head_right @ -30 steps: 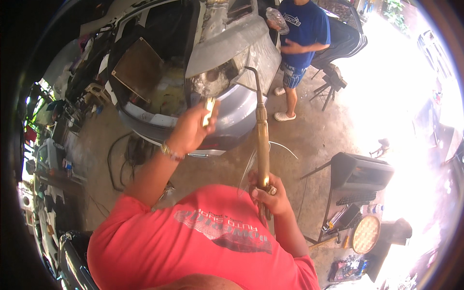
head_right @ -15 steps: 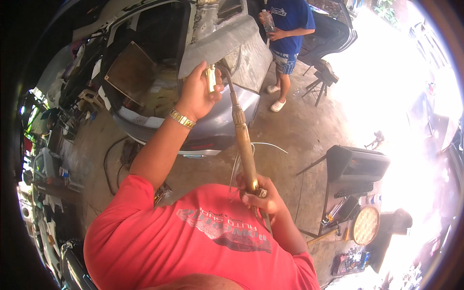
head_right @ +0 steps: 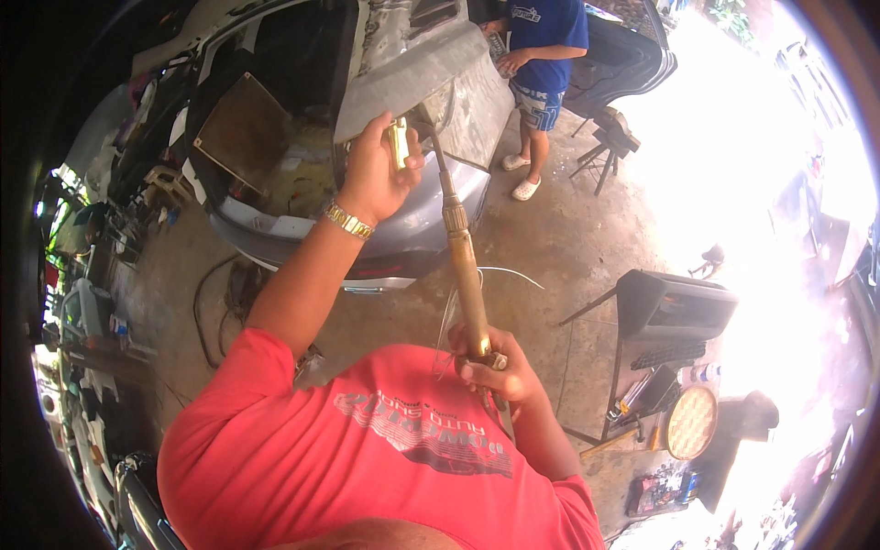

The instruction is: The person uses a welding torch and filler rod to weld the inner metal frame of a car door. They repeatedly ignite the torch, apply welds along seams, and pause to inspect the work. Another person is present nearby but does not assist with the welding.

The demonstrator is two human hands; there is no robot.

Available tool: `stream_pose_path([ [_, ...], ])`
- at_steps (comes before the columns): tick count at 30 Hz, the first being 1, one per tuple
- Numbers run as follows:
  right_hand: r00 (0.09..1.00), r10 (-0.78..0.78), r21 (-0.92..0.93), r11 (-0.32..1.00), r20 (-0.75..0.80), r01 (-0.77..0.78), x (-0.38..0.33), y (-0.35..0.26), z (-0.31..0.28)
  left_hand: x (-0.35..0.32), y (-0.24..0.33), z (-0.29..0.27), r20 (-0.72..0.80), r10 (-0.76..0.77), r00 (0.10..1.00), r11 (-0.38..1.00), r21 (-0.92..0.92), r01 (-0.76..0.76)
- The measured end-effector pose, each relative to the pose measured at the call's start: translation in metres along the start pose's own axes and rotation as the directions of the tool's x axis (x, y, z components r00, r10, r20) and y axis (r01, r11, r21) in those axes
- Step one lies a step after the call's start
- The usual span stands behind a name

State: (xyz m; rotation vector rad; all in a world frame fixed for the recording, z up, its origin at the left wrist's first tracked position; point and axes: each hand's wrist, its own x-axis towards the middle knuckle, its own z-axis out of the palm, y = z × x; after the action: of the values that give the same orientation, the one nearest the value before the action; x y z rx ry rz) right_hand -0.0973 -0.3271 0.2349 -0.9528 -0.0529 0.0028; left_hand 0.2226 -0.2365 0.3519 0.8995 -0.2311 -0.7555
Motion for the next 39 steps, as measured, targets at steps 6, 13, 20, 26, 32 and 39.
stream_pose_path([
  [6,0.998,0.014,0.015,1.000,-0.061,-0.013,0.004,-0.003,0.003,-0.010,-0.006,0.000,-0.014,-0.017,1.000,1.000,-0.023,0.017],
  [13,0.996,-0.042,-0.048,0.998,0.078,0.046,0.009,-0.006,-0.007,-0.007,0.004,0.001,-0.037,0.040,0.998,0.999,0.009,-0.040],
  [20,0.997,-0.050,-0.020,0.999,0.067,0.051,0.009,-0.007,-0.009,-0.014,-0.001,-0.003,-0.075,0.042,0.996,0.996,-0.072,-0.047],
  [26,0.995,-0.029,-0.046,0.998,0.094,0.034,0.011,-0.004,-0.008,-0.007,0.008,-0.001,-0.048,0.052,0.997,0.998,-0.030,-0.054],
  [32,0.994,-0.089,0.031,0.996,0.058,0.088,0.011,-0.006,-0.010,-0.015,-0.006,-0.008,-0.065,0.004,0.998,0.997,-0.073,-0.008],
  [39,0.995,-0.031,0.025,0.999,0.099,0.029,0.011,-0.005,-0.010,-0.011,0.004,-0.007,-0.076,0.079,0.994,0.997,-0.009,-0.080],
])
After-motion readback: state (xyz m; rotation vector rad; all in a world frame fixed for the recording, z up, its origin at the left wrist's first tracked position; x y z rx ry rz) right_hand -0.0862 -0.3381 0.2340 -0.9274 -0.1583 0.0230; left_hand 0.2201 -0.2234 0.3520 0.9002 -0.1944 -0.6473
